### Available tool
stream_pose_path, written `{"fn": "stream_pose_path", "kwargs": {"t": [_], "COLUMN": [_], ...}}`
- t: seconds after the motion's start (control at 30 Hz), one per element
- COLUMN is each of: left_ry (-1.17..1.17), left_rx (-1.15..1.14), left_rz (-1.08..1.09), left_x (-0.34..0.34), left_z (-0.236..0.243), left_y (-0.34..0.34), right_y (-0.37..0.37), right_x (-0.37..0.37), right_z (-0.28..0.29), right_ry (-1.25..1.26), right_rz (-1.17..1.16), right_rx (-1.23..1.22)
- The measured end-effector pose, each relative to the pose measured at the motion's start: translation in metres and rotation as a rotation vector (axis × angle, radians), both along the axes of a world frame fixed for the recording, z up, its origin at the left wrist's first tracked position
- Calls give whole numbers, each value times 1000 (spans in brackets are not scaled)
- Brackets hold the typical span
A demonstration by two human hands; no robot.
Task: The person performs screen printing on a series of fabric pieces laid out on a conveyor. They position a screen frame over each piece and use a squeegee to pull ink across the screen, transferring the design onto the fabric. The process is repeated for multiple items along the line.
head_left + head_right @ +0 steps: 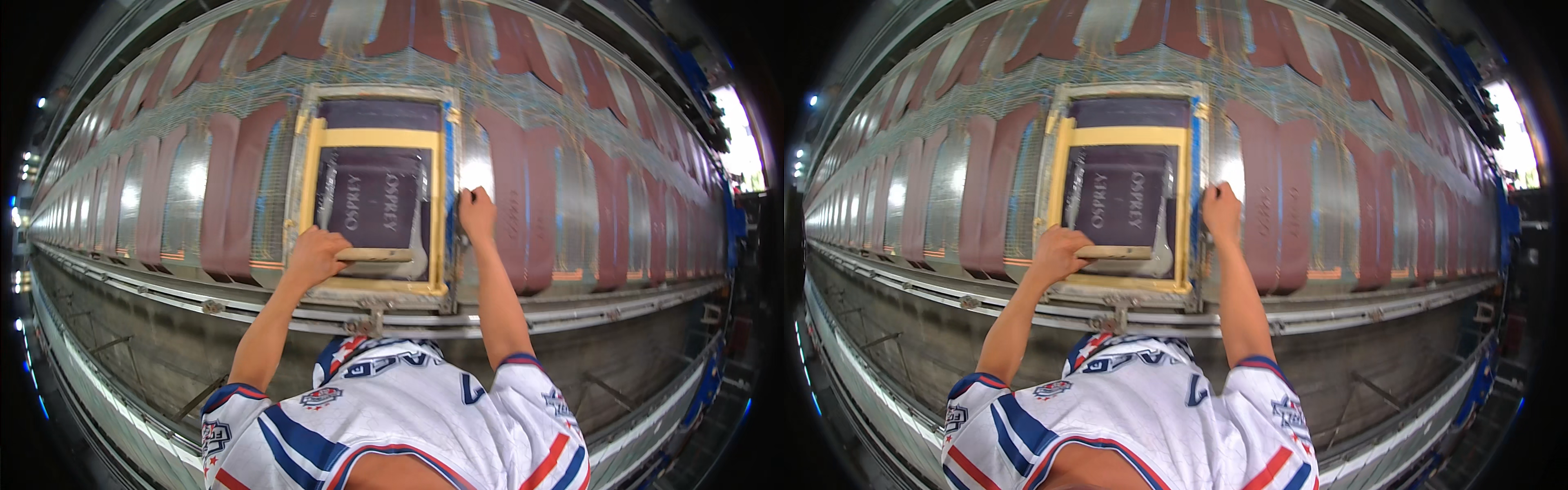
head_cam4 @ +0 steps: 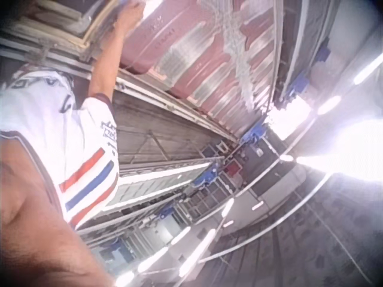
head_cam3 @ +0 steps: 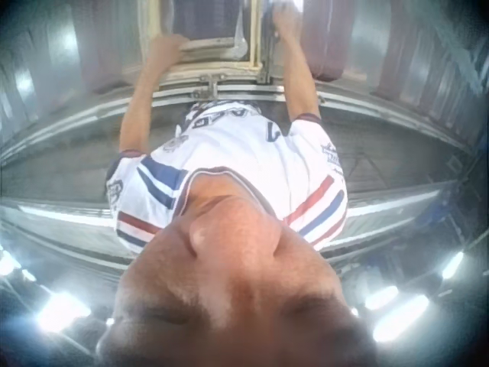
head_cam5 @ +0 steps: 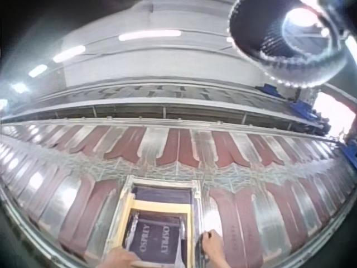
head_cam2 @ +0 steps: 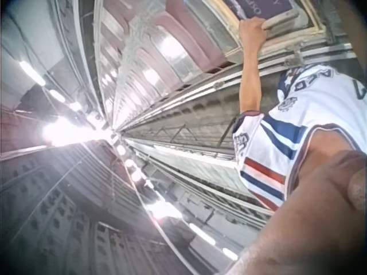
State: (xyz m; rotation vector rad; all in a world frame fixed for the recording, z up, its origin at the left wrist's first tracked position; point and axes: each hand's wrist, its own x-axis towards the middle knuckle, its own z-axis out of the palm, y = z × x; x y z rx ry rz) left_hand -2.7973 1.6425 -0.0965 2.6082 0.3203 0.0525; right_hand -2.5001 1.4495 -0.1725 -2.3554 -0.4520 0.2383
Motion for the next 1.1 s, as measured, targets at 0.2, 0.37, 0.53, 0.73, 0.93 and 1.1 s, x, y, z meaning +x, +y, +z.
{"fn": "stream_pose_path", "kwargs": {"t": [0.2, 0.37, 0.53, 0.73, 0.93, 1.1], "left_ry": [-128, -2, -98, -38, 10, 32], "left_rx": [71, 101, 61, 60, 169, 127], "left_rz": [4, 1, 10, -42, -98, -53], "left_x": [95, 154, 119, -9, 45, 143], "left_z": [-11, -19, -27, -15, -8, -14], "left_y": [99, 140, 104, -16, 31, 122], "right_y": [86, 156, 121, 7, 47, 141], "right_x": [26, 30, -9, -120, -73, 21], "right_z": [75, 94, 62, 75, 79, 77], "right_ry": [63, -68, -199, -234, -233, -196], "right_rz": [689, 930, 895, 999, 1034, 982], "right_rx": [49, -414, -268, -160, -323, -430]}}
